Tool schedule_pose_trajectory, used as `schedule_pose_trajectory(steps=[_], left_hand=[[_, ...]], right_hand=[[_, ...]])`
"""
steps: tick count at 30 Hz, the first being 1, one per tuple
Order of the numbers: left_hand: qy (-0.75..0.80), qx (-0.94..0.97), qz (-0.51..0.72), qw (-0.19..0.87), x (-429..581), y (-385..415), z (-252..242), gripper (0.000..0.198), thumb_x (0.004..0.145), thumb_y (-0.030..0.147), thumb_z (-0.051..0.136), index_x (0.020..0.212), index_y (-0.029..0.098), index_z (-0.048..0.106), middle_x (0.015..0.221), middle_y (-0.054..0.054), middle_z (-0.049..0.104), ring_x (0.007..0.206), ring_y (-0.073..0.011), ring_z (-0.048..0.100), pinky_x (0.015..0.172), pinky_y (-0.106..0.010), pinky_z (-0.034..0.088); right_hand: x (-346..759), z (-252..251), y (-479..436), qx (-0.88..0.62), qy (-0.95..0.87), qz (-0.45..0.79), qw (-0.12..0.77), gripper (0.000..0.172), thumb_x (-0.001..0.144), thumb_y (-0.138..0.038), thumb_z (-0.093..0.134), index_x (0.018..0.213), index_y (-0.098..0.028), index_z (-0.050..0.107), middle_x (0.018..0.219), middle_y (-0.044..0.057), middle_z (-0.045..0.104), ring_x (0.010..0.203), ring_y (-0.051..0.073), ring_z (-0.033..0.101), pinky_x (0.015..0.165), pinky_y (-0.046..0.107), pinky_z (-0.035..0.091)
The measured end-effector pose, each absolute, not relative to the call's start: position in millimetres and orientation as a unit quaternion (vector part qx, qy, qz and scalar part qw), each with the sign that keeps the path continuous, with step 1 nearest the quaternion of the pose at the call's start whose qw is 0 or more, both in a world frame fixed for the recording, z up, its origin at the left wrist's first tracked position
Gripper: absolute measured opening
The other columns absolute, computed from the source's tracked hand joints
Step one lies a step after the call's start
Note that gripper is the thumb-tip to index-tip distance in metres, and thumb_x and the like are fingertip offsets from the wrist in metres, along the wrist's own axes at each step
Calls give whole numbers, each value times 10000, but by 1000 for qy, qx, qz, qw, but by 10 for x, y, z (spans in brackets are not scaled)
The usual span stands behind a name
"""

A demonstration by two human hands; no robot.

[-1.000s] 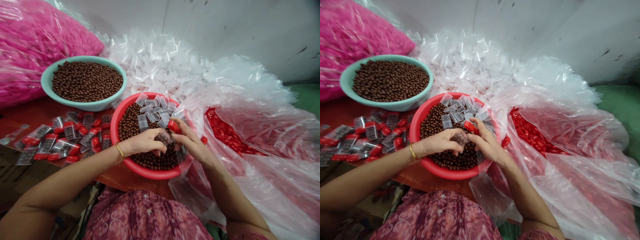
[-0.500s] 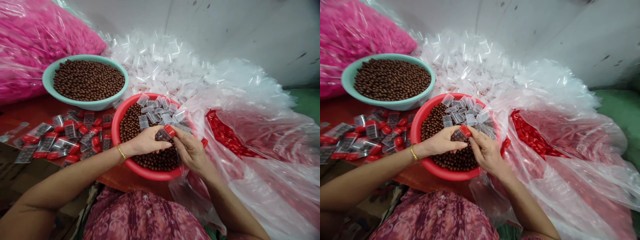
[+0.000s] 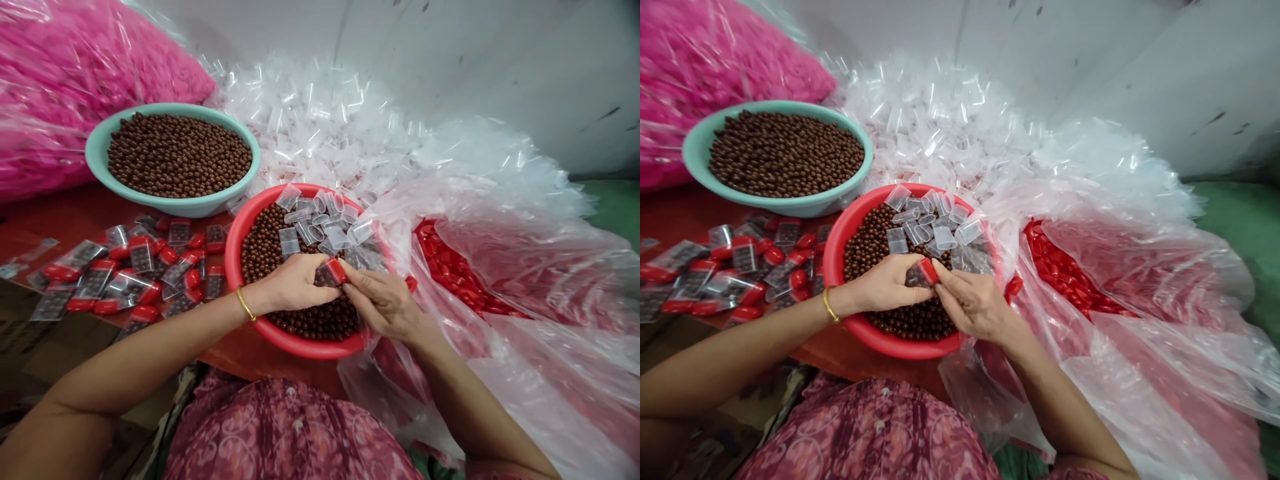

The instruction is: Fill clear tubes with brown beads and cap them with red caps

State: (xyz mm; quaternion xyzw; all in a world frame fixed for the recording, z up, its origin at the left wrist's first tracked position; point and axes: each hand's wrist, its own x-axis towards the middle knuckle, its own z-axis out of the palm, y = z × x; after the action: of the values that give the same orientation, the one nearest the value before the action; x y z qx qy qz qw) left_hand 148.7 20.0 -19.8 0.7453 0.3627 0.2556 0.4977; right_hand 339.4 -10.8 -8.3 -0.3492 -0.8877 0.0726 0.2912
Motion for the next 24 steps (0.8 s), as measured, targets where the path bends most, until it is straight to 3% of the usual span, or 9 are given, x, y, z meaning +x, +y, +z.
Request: schedule_pose_trajectory(steps=[2,4,6,8,11,14,16,20,24], left_hand=[[352,774,224,476,1496,195,-155,170,716,289,600,789,136,588,684,21,576,621,-108,499,580,-218,383],[346,797,198,454,1512,186,-121,177,712,314,618,720,144,568,628,37,541,580,-98,476,543,-210,343],[341,812,182,437,1523,175,-105,203,705,328,628,666,148,542,586,45,510,542,-88,454,514,-207,310],[332,823,170,429,1523,164,-105,199,709,312,616,640,148,527,565,46,505,514,-82,448,493,-203,297],[331,831,142,425,1511,148,-119,130,712,250,579,647,143,544,560,32,540,492,-87,472,472,-199,311],[334,851,102,392,1501,135,-138,100,702,216,570,713,123,608,622,-17,627,522,-118,539,486,-208,365],[326,875,84,348,1498,128,-159,138,702,214,572,762,111,642,689,-62,677,568,-150,587,521,-225,409],[307,904,71,289,1521,114,-192,160,726,256,575,773,126,655,694,-82,692,597,-183,620,544,-245,439],[346,886,143,272,1581,66,-122,164,738,323,589,752,163,623,650,-32,664,562,-156,593,535,-234,425]], right_hand=[[3373,-67,-81,-401,-846,137,324,293,927,-274,432,968,-172,704,569,1,567,472,97,495,472,228,387],[3289,-100,-45,-473,-757,221,392,419,939,-423,379,814,-178,695,520,-9,512,457,100,471,472,238,391],[3154,-171,3,-519,-646,326,454,554,925,-569,269,913,-190,673,599,4,552,522,119,518,523,257,446],[3011,-245,52,-532,-568,422,464,684,897,-649,141,1151,-209,599,835,46,642,733,157,614,706,318,522],[2881,-296,84,-538,-551,494,404,832,858,-698,53,1432,-172,345,1270,111,569,1200,215,523,1089,431,351],[2893,-279,44,-516,-620,478,348,858,873,-680,57,1509,-109,129,1520,127,310,1407,201,283,1196,406,124],[2943,-265,-1,-489,-689,429,320,774,910,-622,76,1517,-143,101,1573,97,190,1443,183,189,1202,402,85],[2983,-248,-55,-455,-785,296,298,670,947,-547,104,1518,-197,111,1574,86,192,1453,182,149,1193,441,118],[2942,-145,-57,-461,-772,241,364,650,949,-492,-27,1508,-207,142,1536,86,287,1422,165,251,1165,434,225]])
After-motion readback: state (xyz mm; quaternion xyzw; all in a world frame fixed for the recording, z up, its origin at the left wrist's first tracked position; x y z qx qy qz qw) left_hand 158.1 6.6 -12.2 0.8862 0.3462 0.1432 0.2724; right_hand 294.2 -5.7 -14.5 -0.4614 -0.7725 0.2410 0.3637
